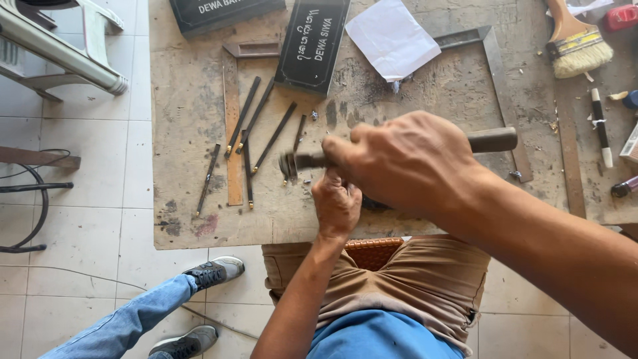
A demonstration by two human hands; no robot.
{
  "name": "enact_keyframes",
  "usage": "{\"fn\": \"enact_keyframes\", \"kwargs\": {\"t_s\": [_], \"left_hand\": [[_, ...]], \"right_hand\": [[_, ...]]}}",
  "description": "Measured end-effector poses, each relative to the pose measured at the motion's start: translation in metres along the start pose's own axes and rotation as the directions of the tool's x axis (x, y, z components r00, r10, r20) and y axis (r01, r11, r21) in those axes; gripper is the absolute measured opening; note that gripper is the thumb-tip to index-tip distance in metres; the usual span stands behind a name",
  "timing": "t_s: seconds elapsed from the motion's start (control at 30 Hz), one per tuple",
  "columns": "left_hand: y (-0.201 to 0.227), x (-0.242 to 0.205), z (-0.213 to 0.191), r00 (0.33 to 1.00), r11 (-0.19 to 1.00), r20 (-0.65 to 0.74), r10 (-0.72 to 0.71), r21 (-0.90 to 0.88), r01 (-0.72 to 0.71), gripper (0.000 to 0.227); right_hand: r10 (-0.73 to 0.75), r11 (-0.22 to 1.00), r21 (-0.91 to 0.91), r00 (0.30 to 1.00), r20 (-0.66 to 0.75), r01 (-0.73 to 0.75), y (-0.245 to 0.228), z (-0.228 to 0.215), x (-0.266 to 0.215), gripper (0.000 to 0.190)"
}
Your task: The person uses a hammer and chisel to engrave text onto a small black plaque. They repeatedly position the chisel and strike it with the hammer to carve letters into the surface.
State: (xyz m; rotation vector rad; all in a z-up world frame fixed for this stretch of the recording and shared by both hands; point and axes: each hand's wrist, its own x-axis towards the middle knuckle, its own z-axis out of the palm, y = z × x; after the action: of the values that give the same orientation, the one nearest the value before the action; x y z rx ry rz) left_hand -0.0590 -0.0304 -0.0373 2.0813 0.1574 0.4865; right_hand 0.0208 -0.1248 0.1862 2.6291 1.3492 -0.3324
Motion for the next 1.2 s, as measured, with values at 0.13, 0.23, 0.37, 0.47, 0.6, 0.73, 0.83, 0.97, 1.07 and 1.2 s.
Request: {"fn": "enact_keyframes", "kwargs": {"t_s": [0.13, 0.23, 0.37, 0.47, 0.6, 0.73, 0.83, 0.97, 1.07, 1.2], "left_hand": [[0.003, -0.003, 0.002, 0.998, 0.997, -0.042, -0.036, -0.068, 0.033, 0.016], [-0.003, -0.002, 0.006, 0.989, 0.987, -0.053, 0.139, 0.091, -0.134, 0.018], [-0.002, -0.004, 0.009, 0.992, 0.994, -0.064, 0.108, 0.023, -0.107, 0.014], [-0.003, -0.006, 0.008, 0.994, 0.996, -0.074, 0.081, -0.029, -0.083, 0.012], [-0.002, -0.01, 0.008, 0.996, 0.993, -0.085, 0.034, -0.111, -0.044, 0.013], [0.0, -0.007, 0.006, 0.995, 0.986, -0.094, 0.014, -0.163, -0.029, 0.016], [0.001, -0.01, 0.002, 0.995, 0.976, -0.1, -0.021, -0.216, -0.001, 0.019], [0.004, -0.003, -0.005, 0.992, 0.955, -0.112, -0.052, -0.296, 0.017, 0.026], [0.0, 0.02, -0.023, 0.991, 0.955, -0.099, -0.084, -0.29, 0.052, 0.02], [0.0, 0.061, -0.028, 0.985, 0.939, 0.16, -0.059, -0.325, 0.109, 0.016]], "right_hand": [[-0.044, 0.999, -0.007, 0.998, -0.052, 0.044, -0.002, 0.006, -0.005, 0.011], [-0.07, 0.998, -0.002, 0.994, -0.078, 0.07, -0.002, 0.005, -0.006, 0.036], [-0.107, 0.993, -0.054, 0.985, -0.138, 0.101, -0.004, 0.005, -0.01, 0.037], [-0.143, 0.989, -0.037, 0.986, -0.088, 0.14, -0.007, 0.005, -0.013, 0.031], [-0.191, 0.982, -0.028, 0.96, -0.204, 0.189, -0.006, 0.008, -0.016, 0.048], [-0.183, 0.974, -0.146, 0.981, -0.066, 0.171, -0.009, 0.012, -0.018, 0.046], [-0.206, 0.978, -0.016, 0.953, -0.222, 0.208, -0.009, 0.011, -0.018, 0.042], [-0.093, 0.993, 0.055, 0.986, -0.14, 0.101, -0.004, 0.02, -0.028, 0.037], [0.061, 0.927, 0.368, 0.941, -0.333, 0.07, 0.004, 0.034, -0.046, 0.035], [0.607, 0.48, 0.861, 0.772, -0.188, -0.168, 0.004, 0.088, -0.071, 0.033]]}}
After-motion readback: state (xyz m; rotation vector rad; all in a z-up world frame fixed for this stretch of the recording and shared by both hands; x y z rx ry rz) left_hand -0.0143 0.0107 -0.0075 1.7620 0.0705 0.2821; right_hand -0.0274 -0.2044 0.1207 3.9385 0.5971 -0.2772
